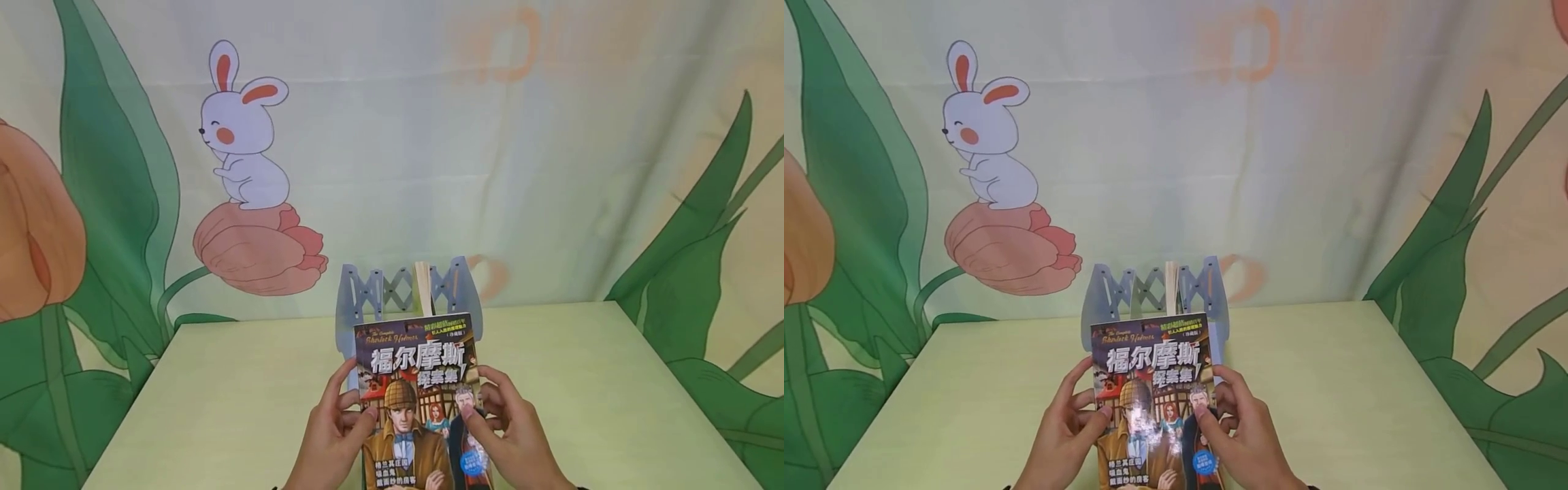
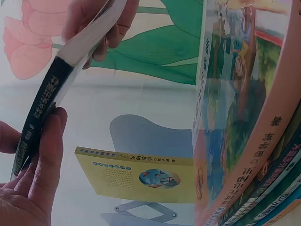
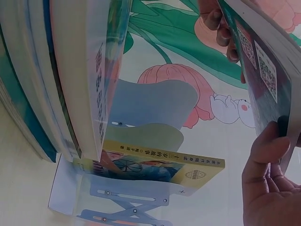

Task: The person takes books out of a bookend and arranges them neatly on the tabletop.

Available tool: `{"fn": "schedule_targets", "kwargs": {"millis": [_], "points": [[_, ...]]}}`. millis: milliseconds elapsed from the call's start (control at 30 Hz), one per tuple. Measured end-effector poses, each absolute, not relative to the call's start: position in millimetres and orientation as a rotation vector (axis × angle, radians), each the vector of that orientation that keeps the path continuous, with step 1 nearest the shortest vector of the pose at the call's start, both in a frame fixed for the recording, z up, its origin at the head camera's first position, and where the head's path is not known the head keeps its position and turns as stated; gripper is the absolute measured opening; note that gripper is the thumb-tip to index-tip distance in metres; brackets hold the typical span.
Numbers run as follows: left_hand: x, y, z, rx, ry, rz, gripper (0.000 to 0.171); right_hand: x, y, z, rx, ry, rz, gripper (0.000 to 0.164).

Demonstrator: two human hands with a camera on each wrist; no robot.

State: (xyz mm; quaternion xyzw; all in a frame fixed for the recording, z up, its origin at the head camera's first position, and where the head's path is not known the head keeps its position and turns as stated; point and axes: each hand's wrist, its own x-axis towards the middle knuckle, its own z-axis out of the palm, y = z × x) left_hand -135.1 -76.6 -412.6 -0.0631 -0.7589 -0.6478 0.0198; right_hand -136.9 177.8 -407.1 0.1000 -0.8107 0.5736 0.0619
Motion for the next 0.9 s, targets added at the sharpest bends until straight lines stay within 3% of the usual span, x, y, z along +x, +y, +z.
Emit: {"fn": "schedule_targets", "kwargs": {"millis": [633, 900], "points": [[-140, -85, -408, -0.207, -2.49, -1.897, 0.065, -139, 177, -409, 0.285, -2.511, 1.738, 0.051], [-142, -89, -409, -0.255, -2.535, -1.969, 0.065, -140, 178, -409, 0.304, -2.578, 1.82, 0.062]]}}
